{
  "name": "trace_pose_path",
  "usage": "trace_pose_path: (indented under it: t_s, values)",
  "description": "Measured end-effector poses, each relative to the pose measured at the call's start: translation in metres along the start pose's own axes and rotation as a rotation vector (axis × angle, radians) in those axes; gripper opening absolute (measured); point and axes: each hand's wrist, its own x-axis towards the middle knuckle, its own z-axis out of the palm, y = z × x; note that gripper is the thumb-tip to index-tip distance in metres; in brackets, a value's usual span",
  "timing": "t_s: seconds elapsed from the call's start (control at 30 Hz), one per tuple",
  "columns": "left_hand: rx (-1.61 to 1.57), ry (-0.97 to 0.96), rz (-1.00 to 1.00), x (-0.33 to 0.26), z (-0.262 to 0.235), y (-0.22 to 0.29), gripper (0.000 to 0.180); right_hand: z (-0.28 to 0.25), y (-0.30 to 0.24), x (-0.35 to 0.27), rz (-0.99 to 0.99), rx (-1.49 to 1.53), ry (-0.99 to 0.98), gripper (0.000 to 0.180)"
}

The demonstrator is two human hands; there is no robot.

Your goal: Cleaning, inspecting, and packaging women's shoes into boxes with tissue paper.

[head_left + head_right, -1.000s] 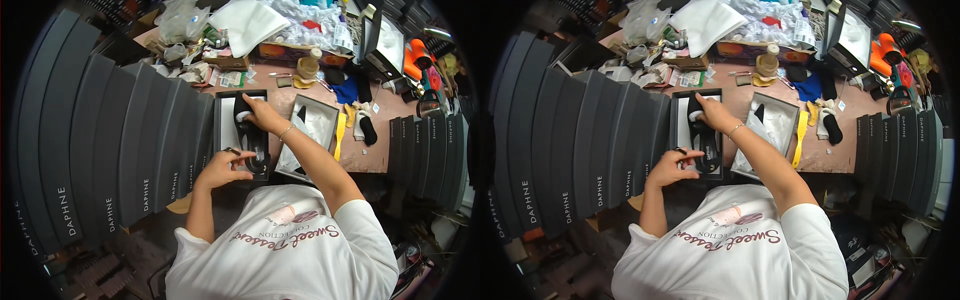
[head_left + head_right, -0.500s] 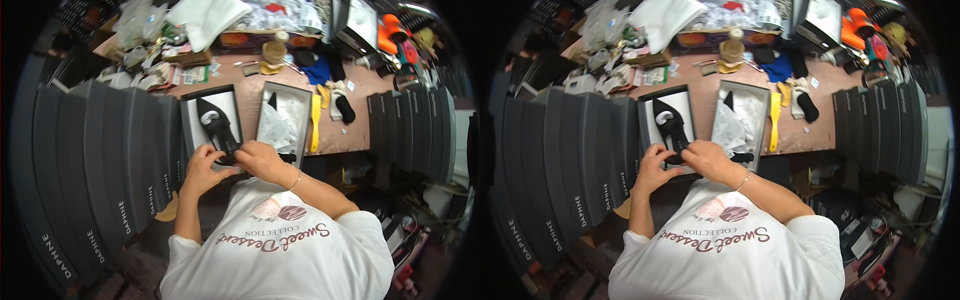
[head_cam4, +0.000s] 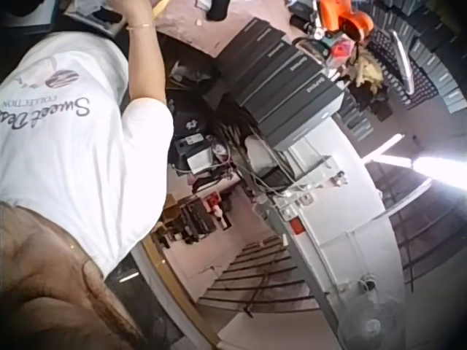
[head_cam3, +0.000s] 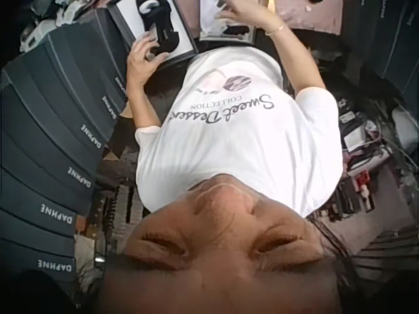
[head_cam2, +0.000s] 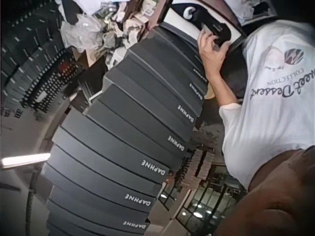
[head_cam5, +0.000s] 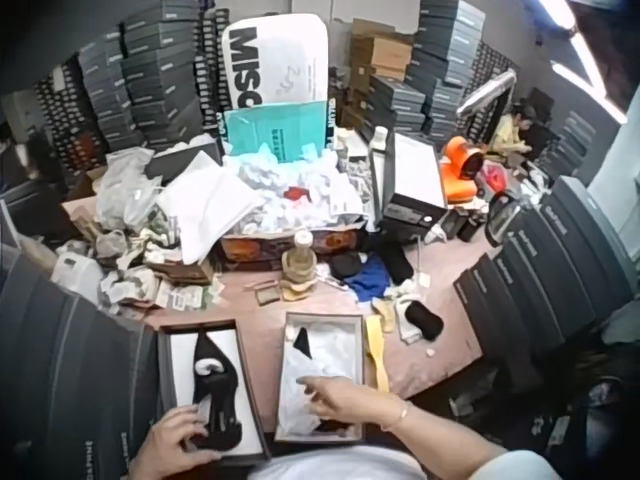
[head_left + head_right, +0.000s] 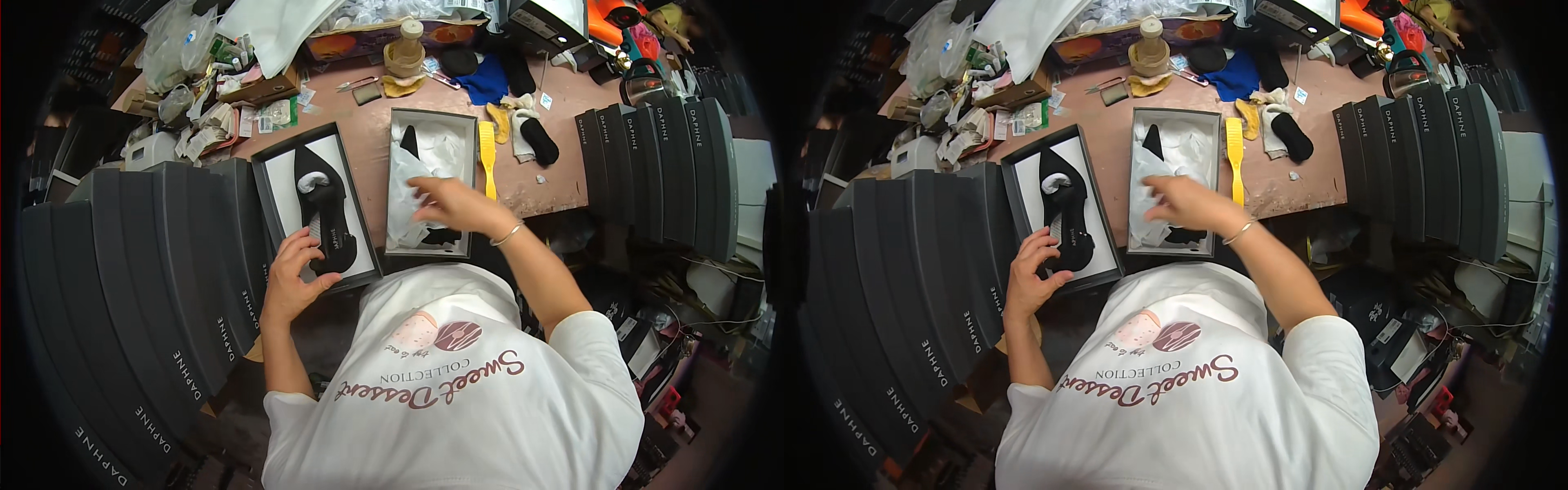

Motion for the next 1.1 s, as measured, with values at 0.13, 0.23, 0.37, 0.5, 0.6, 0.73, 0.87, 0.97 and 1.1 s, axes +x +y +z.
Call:
trace_pose_path:
  t_s: [0.13, 0.23, 0.37, 0.5, 0.6, 0.73, 0.87, 0.97, 1.1]
  values:
    - [-0.093, 0.084, 0.070, -0.002, -0.020, 0.052, 0.057, 0.009, 0.059, -0.045, 0.302, -0.466, -0.307, 0.039]
    - [-0.584, -0.157, 0.147, 0.011, 0.007, 0.070, 0.046, 0.074, 0.072, -0.058, 0.222, -0.576, -0.037, 0.038]
    - [-0.857, -0.161, -0.171, 0.033, 0.111, 0.073, 0.058, 0.075, 0.060, -0.046, 0.281, -0.431, 0.047, 0.032]
    - [-0.896, 0.310, -0.213, 0.057, 0.153, 0.054, 0.063, 0.018, 0.006, -0.055, 0.028, -0.259, 0.074, 0.029]
    - [-0.998, 0.252, -0.276, 0.081, 0.163, 0.035, 0.056, -0.011, -0.030, -0.068, -0.022, -0.301, 0.056, 0.029]
    - [-1.119, 0.398, -0.367, 0.097, 0.160, 0.038, 0.035, -0.040, -0.037, -0.078, 0.000, -0.518, 0.070, 0.030]
    - [-1.019, 0.702, -0.200, 0.110, 0.130, 0.061, 0.021, -0.069, -0.037, -0.102, 0.100, -0.685, 0.158, 0.031]
    - [-0.227, 0.411, 0.085, 0.120, 0.140, 0.046, 0.028, -0.076, -0.039, -0.113, 0.113, -0.792, 0.203, 0.029]
    - [0.035, 0.207, 0.174, 0.125, 0.175, 0.060, 0.041, -0.058, -0.049, -0.106, 0.098, -0.785, 0.277, 0.027]
